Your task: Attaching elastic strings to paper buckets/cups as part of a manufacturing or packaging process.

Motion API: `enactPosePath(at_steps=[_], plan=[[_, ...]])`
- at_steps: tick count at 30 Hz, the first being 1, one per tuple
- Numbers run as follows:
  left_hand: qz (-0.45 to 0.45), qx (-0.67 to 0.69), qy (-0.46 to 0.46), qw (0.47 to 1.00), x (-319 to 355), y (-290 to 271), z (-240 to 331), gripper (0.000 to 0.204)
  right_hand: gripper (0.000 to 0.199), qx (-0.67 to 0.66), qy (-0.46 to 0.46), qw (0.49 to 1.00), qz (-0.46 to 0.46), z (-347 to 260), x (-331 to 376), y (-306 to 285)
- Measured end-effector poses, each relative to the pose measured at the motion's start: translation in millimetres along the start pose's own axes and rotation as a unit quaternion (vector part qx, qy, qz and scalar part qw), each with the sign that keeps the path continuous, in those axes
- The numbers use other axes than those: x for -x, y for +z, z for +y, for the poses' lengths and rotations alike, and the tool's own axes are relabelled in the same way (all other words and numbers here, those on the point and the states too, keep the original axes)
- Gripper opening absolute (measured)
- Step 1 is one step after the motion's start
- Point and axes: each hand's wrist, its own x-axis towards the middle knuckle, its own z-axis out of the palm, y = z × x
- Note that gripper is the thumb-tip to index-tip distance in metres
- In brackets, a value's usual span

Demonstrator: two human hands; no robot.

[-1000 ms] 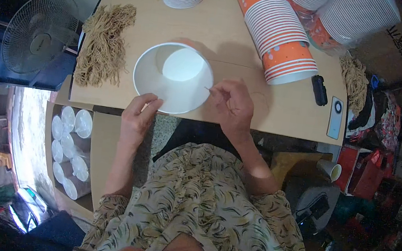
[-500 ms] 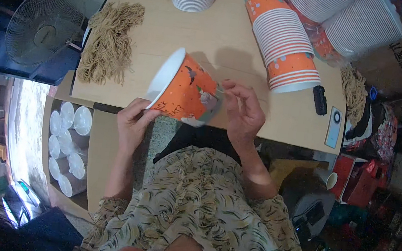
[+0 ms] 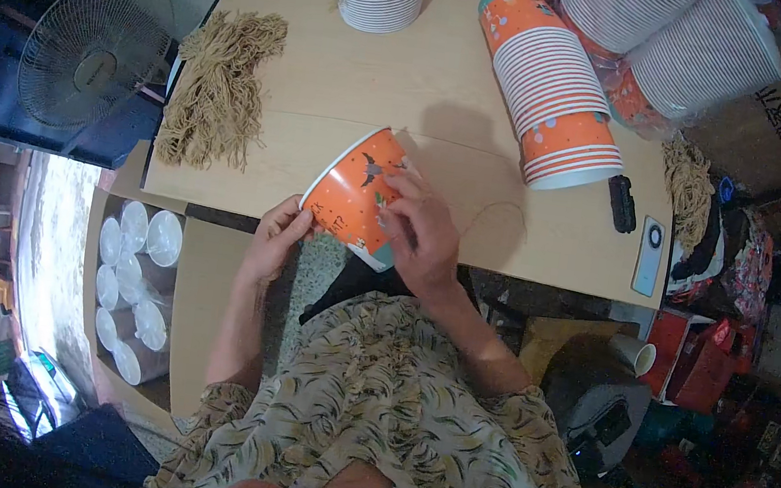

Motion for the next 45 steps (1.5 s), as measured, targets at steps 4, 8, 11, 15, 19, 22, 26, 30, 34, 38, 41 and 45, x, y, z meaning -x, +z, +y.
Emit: enactPosePath(at_steps=[4,8,11,15,19,22,26,30,34,38,41,45], plan=[[0.023,-0.05,0.058,0.997,4.7,-7.2,11.6,0.028,0.013,0.066,-0.102,0.992,-0.022,0.4,5.6,10.8],[0.02,-0.085,0.073,0.994,4.5,-9.8,36.2,0.034,0.014,0.114,-0.144,0.982,-0.046,-12.9,10.4,17.3],[-0.013,-0.027,0.041,0.999,2.1,2.2,50.8,0.035,0.013,0.118,-0.179,0.976,-0.049,-17.5,13.1,22.7],[-0.033,0.007,0.031,0.999,-3.4,7.0,55.3,0.031,0.012,0.125,-0.198,0.971,-0.049,-18.0,16.4,24.5],[-0.043,0.04,0.004,0.998,-0.7,10.5,59.7,0.027,0.013,0.13,-0.176,0.974,-0.06,-25.7,4.6,20.7],[-0.063,0.049,0.007,0.997,-1.4,12.5,60.7,0.029,0.014,0.132,-0.162,0.976,-0.057,-23.1,-1.7,21.5],[-0.068,0.071,-0.003,0.995,-1.5,12.9,61.2,0.031,0.016,0.139,-0.161,0.975,-0.067,-20.3,-4.8,20.5],[-0.073,0.079,-0.002,0.994,-0.8,11.3,60.2,0.036,0.015,0.136,-0.162,0.974,-0.078,-19.4,-7.7,20.6],[-0.075,0.096,0.004,0.993,-2.1,14.3,60.6,0.033,0.012,0.133,-0.156,0.974,-0.097,-19.8,-14.9,17.4],[-0.073,0.099,-0.007,0.992,-1.5,17.6,65.4,0.033,0.011,0.127,-0.145,0.975,-0.113,-18.3,-17.5,16.0],[-0.058,0.094,-0.013,0.994,-0.9,18.6,66.7,0.034,0.01,0.125,-0.139,0.974,-0.13,-16.3,-17.5,15.4],[-0.064,0.094,-0.017,0.993,-0.5,15.2,62.8,0.035,0.01,0.132,-0.171,0.968,-0.128,-20.4,-24.3,13.8]])
